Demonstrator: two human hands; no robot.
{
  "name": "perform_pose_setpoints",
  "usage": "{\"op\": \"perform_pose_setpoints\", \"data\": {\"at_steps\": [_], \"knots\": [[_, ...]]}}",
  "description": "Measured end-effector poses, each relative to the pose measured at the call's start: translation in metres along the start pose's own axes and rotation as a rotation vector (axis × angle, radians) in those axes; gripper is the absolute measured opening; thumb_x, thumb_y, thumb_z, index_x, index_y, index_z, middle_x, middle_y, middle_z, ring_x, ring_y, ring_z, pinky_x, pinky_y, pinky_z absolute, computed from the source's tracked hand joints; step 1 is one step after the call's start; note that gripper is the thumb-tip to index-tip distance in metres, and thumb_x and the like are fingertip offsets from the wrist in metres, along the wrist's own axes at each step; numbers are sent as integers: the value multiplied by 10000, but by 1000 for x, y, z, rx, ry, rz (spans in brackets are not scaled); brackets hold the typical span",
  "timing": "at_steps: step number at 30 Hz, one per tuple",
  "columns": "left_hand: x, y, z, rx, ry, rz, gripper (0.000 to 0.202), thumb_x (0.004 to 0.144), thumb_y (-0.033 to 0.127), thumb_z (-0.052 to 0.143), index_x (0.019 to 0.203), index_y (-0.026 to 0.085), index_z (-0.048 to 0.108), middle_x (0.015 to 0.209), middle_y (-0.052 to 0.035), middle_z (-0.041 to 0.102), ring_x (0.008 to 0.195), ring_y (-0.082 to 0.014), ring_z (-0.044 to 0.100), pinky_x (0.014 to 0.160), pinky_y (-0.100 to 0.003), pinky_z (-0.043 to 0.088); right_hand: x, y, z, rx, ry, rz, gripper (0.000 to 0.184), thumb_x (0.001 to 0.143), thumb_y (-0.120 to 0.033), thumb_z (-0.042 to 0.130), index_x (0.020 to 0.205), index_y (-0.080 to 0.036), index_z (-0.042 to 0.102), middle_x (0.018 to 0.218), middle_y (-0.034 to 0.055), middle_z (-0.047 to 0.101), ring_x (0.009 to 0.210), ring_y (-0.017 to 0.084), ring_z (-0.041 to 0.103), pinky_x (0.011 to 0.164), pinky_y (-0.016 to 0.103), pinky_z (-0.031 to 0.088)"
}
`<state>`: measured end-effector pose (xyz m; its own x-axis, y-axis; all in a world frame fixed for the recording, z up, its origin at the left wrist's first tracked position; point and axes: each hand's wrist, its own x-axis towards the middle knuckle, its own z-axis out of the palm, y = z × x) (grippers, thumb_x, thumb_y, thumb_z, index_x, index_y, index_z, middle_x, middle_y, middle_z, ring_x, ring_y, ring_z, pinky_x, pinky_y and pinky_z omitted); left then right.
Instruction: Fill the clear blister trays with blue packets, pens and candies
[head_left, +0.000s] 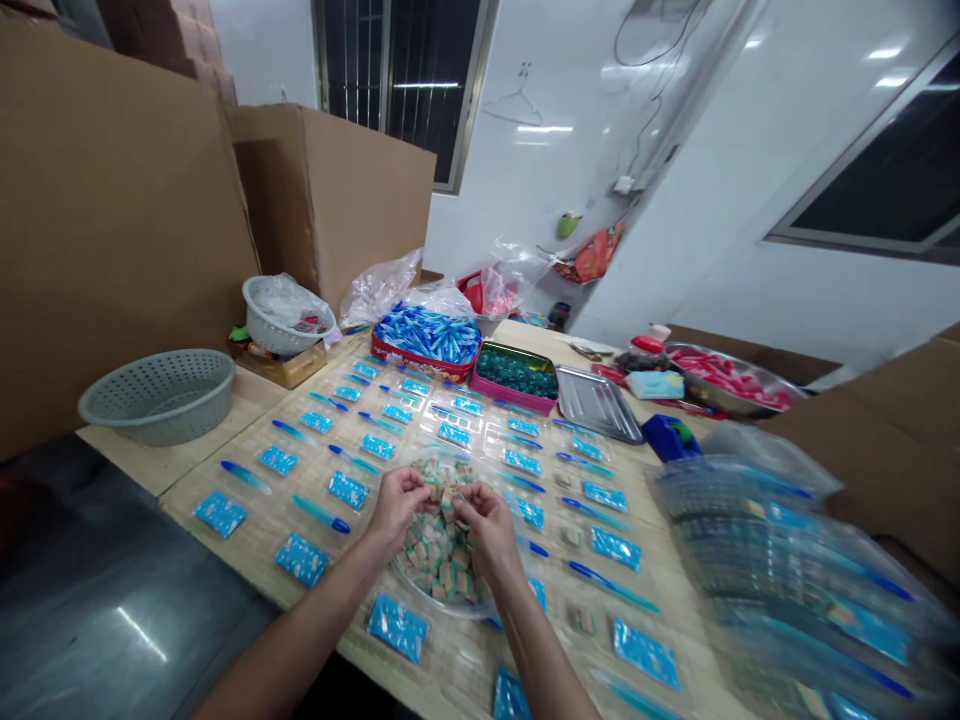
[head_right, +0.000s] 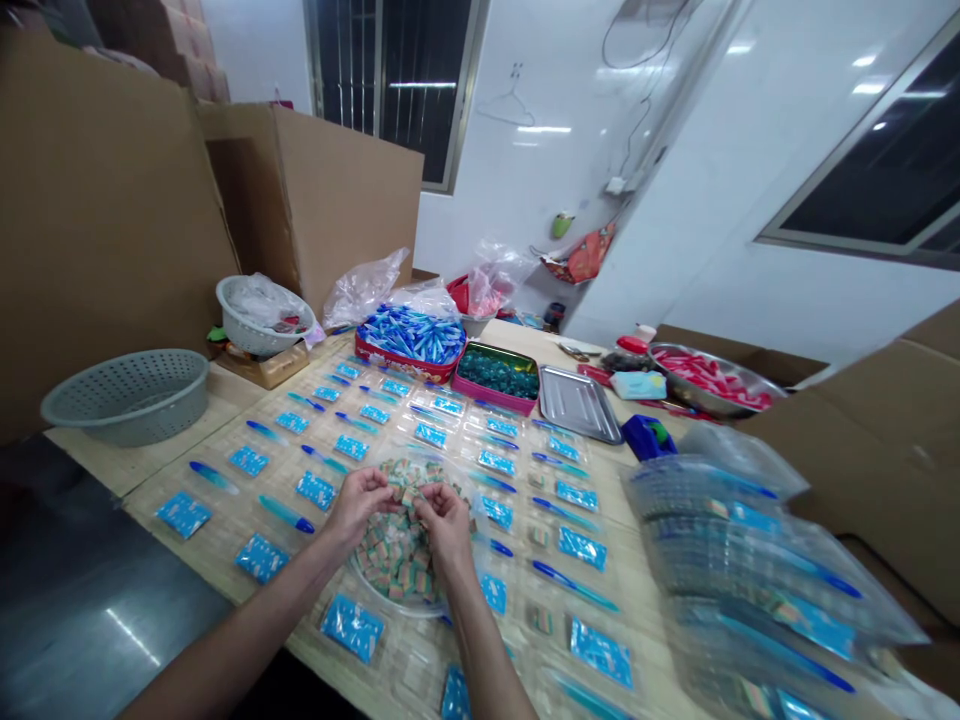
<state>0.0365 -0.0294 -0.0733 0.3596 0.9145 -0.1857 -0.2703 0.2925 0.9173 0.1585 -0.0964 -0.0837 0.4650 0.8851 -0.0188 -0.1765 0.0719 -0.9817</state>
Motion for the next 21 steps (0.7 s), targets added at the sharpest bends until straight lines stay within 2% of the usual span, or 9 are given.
{"op": "perform_pose_setpoints", "data": {"at_steps": [6, 13, 16, 21], "knots": [[-2, 4, 0, 9, -42, -29, 189, 499, 217, 717, 599, 122, 588, 534, 19, 590, 485, -114, 563, 521, -267, 523, 3, 0, 3, 51, -20, 47, 205, 556, -227, 747, 667, -174, 584, 587, -42, 571, 526, 110, 517, 538, 225, 392], [-5, 6, 1, 17, -105, -35, 204, 515, 232, 758, 633, 105, 649, 574, -3, 629, 529, -124, 592, 564, -257, 516, 3, 4, 2, 3, 1, 39, 193, 565, -251, 757, 658, -174, 606, 569, -26, 590, 522, 125, 531, 523, 232, 408], [-3, 3, 1, 18, -80, -18, 241, 467, 209, 790, 619, 110, 632, 559, 8, 616, 517, -120, 579, 548, -251, 505, 3, 5, 0, -15, -4, 17, 194, 564, -250, 764, 661, -175, 614, 573, -24, 595, 528, 127, 536, 528, 234, 415], [2, -3, -2, 7, -21, -18, 236, 483, 224, 782, 611, 122, 612, 552, 15, 611, 521, -127, 583, 575, -275, 515, 1, 2, 2, 30, 71, 8, 190, 575, -279, 771, 687, -169, 663, 610, -12, 628, 534, 120, 534, 533, 233, 421]]}}
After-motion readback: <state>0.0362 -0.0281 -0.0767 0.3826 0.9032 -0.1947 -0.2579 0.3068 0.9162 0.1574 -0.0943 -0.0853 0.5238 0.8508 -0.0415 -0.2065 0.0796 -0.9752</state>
